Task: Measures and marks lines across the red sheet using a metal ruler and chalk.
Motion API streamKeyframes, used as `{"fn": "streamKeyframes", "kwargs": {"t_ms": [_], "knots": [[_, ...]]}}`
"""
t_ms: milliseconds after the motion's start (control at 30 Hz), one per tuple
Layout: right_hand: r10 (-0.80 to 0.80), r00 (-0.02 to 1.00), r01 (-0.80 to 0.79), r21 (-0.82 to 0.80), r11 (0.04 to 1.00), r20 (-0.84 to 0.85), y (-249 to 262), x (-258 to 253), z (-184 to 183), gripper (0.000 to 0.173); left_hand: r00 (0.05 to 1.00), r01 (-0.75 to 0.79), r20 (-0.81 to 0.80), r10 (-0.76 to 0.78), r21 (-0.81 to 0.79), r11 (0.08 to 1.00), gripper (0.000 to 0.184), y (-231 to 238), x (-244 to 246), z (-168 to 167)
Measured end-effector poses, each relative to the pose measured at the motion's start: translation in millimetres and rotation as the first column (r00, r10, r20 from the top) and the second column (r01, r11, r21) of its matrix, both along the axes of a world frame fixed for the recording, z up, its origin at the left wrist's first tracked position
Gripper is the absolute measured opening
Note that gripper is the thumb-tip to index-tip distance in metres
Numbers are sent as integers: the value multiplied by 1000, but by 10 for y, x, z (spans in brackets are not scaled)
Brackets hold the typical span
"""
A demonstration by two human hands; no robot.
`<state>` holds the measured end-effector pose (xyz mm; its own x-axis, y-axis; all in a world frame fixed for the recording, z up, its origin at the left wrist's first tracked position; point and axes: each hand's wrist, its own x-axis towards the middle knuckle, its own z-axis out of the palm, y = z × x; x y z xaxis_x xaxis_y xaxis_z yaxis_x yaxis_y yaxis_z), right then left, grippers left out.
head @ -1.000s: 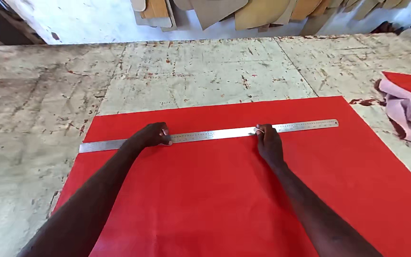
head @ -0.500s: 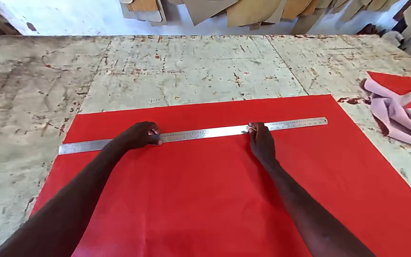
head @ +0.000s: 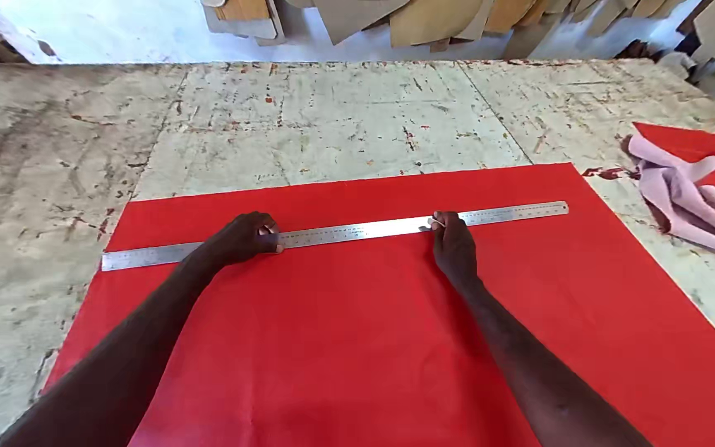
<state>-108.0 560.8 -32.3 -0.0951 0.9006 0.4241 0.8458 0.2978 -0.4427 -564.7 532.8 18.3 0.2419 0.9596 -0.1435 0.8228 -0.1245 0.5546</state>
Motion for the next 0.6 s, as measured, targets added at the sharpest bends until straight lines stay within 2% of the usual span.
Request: {"fn": "streamKeyframes", "kwargs": {"t_ms": [600], "knots": [[-40, 999, 40, -8, 999, 13, 20, -7, -15, 34, 1000, -3, 30, 3, -6, 1000, 33, 15, 56, 2]]}}
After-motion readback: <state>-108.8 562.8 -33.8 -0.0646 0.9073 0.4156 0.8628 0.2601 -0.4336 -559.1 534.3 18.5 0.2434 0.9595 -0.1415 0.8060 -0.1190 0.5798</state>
